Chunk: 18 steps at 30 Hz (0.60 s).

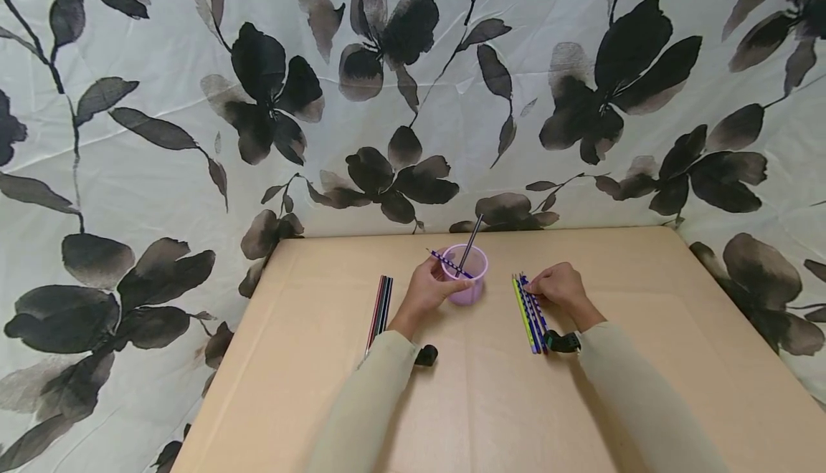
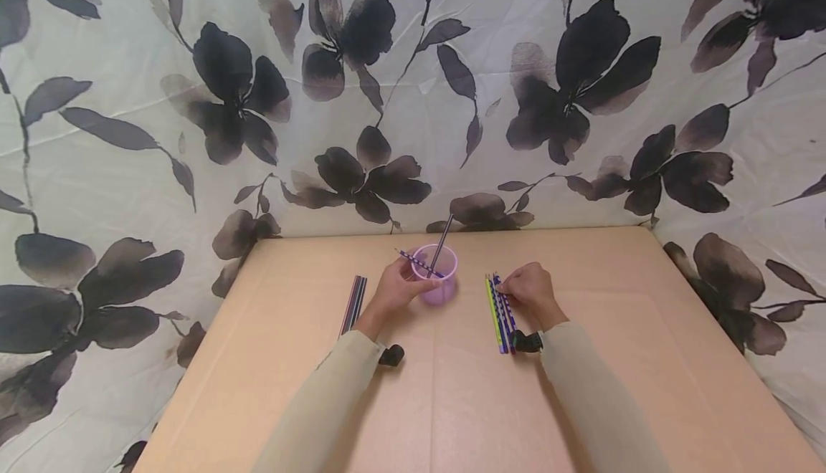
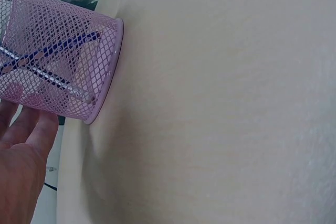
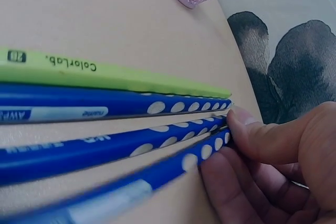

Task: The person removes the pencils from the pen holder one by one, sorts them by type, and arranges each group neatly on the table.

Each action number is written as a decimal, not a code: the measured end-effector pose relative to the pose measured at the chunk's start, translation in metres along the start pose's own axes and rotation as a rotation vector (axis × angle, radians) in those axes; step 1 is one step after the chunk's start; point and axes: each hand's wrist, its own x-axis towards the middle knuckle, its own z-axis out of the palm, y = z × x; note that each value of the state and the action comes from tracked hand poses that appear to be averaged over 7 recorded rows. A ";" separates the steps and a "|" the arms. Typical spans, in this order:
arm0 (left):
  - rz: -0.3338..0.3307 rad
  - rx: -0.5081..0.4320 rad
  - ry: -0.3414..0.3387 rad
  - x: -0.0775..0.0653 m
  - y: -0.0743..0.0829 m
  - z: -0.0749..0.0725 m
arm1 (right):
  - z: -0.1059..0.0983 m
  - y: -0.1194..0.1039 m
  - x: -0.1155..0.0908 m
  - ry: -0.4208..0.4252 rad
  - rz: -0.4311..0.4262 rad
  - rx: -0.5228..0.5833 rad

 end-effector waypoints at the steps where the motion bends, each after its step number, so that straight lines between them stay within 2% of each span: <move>1: 0.003 -0.004 -0.001 -0.001 0.000 0.000 | 0.001 -0.001 -0.001 -0.002 -0.002 -0.003; 9: -0.002 0.011 0.001 -0.005 0.001 -0.001 | 0.002 -0.002 -0.004 -0.020 -0.033 -0.040; 18: 0.007 0.007 -0.003 -0.010 0.004 -0.001 | 0.003 -0.003 -0.009 -0.016 -0.027 -0.066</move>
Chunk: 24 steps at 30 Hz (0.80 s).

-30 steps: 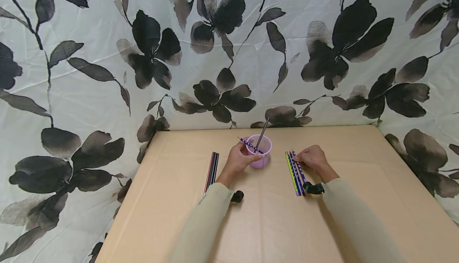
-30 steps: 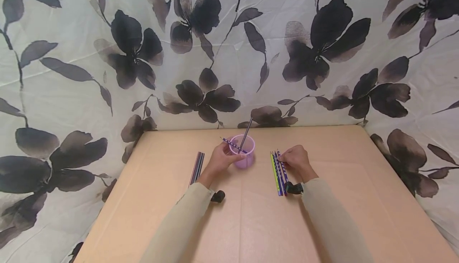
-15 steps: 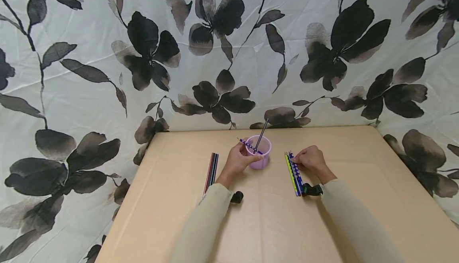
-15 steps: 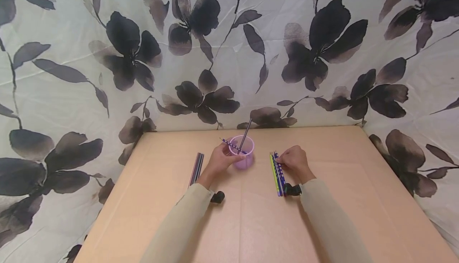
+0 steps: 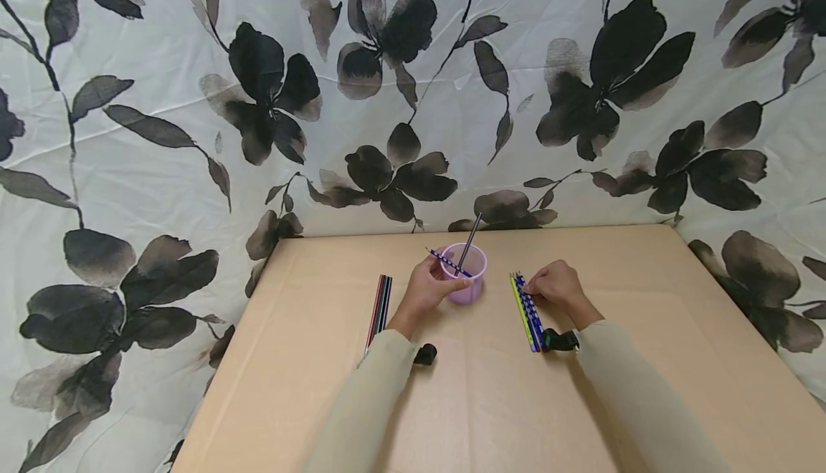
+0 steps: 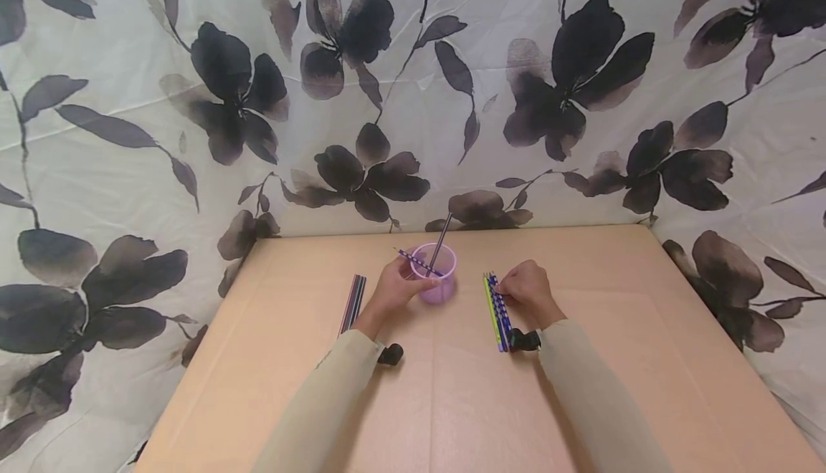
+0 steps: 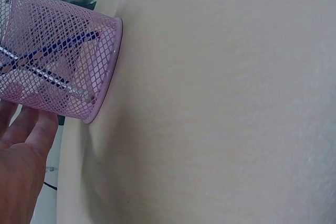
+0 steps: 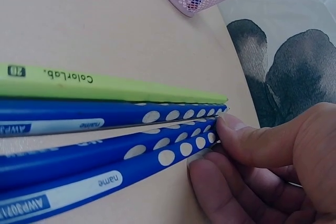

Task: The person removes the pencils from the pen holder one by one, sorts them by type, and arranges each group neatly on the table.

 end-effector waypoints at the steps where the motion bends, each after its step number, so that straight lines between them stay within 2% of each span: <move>1: 0.001 -0.003 -0.002 0.000 0.000 0.000 | 0.000 0.000 0.000 -0.003 0.000 0.001; 13: 0.014 -0.018 -0.012 0.004 -0.002 -0.002 | -0.001 -0.004 0.006 -0.009 0.044 0.040; 24: 0.012 -0.012 -0.011 0.007 -0.001 -0.005 | -0.001 -0.004 0.008 -0.025 0.043 0.064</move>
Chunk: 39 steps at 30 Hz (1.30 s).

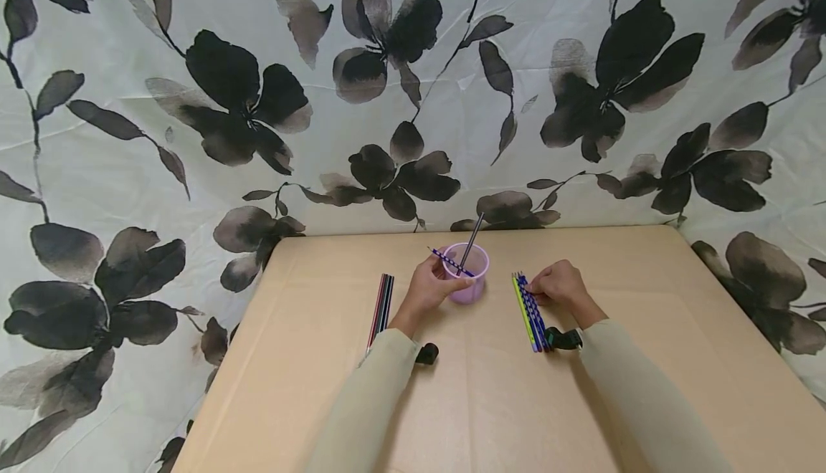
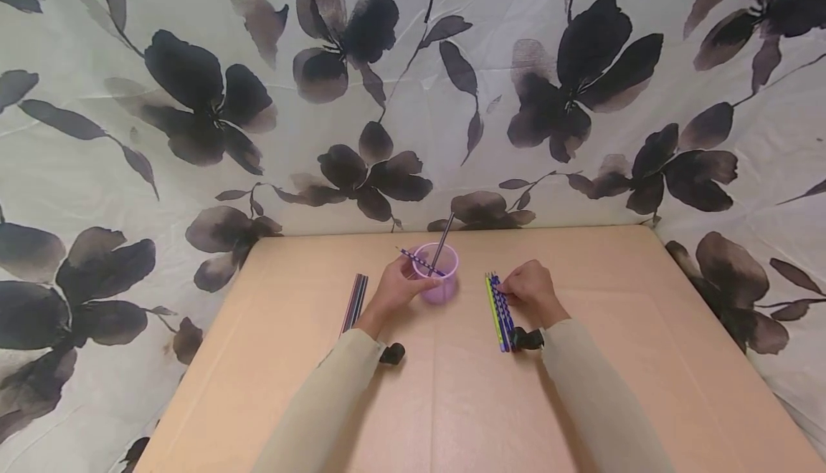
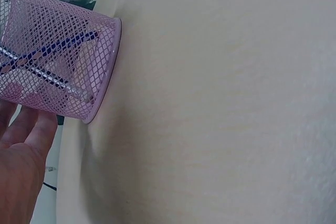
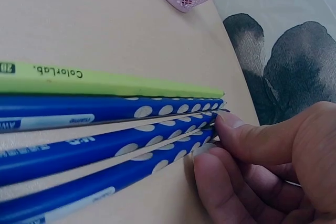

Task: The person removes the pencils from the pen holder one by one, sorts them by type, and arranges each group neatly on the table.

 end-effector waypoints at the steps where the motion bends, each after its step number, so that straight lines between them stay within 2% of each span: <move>1: 0.002 0.004 0.002 0.000 0.000 0.000 | 0.000 0.000 0.000 -0.005 -0.005 0.007; 18: 0.008 -0.004 0.004 -0.001 -0.001 0.001 | -0.002 -0.006 -0.004 0.013 -0.046 0.003; 27: 0.029 -0.022 0.008 -0.002 -0.002 0.002 | 0.014 -0.017 0.000 0.039 -0.245 -0.084; 33: 0.011 -0.013 0.019 -0.004 -0.002 0.005 | 0.032 -0.027 -0.002 -0.012 -0.329 0.066; 39: 0.014 -0.013 0.009 -0.007 -0.003 0.006 | 0.053 -0.039 -0.007 -0.110 -0.454 0.189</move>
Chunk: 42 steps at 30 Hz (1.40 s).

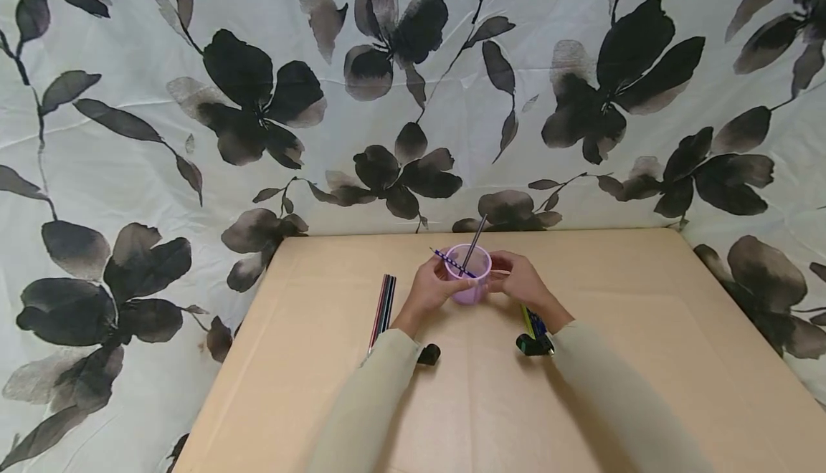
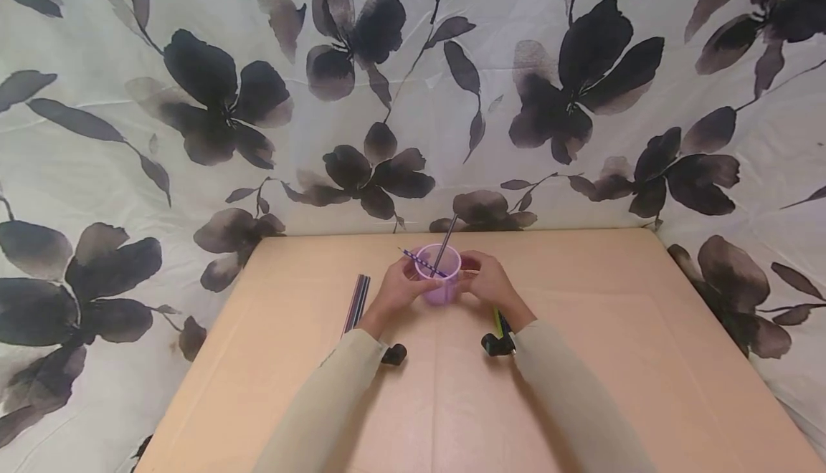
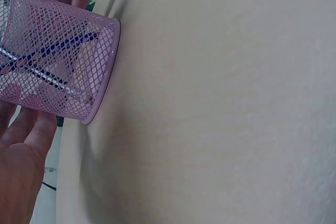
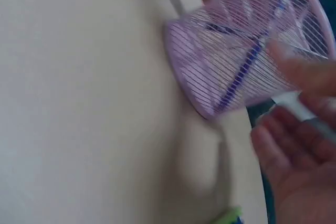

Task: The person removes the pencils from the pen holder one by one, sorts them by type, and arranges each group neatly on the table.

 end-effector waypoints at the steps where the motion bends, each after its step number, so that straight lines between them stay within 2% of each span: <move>1: 0.005 0.005 -0.006 0.002 -0.001 -0.001 | 0.004 -0.001 0.002 -0.008 -0.015 0.015; 5: 0.019 0.014 -0.013 0.011 -0.002 -0.007 | 0.024 -0.006 0.010 0.020 -0.042 0.029; 12: -0.002 0.027 -0.015 0.025 -0.004 -0.015 | 0.047 -0.007 0.025 0.166 0.017 -0.114; 17: -0.003 0.053 0.011 0.021 -0.003 -0.010 | 0.044 -0.008 0.023 0.175 0.022 -0.154; 27: 0.013 0.022 0.055 0.009 -0.003 0.000 | 0.040 -0.002 0.020 0.170 0.028 -0.168; 34: 0.004 0.012 0.039 -0.001 0.000 0.002 | 0.042 -0.003 0.009 0.173 0.038 -0.164; 39: -0.004 -0.061 0.037 -0.001 0.004 -0.002 | 0.044 -0.004 0.003 0.177 0.023 -0.149; 42: 0.029 -0.104 0.085 0.004 0.012 -0.008 | 0.046 -0.005 -0.001 0.178 0.008 -0.118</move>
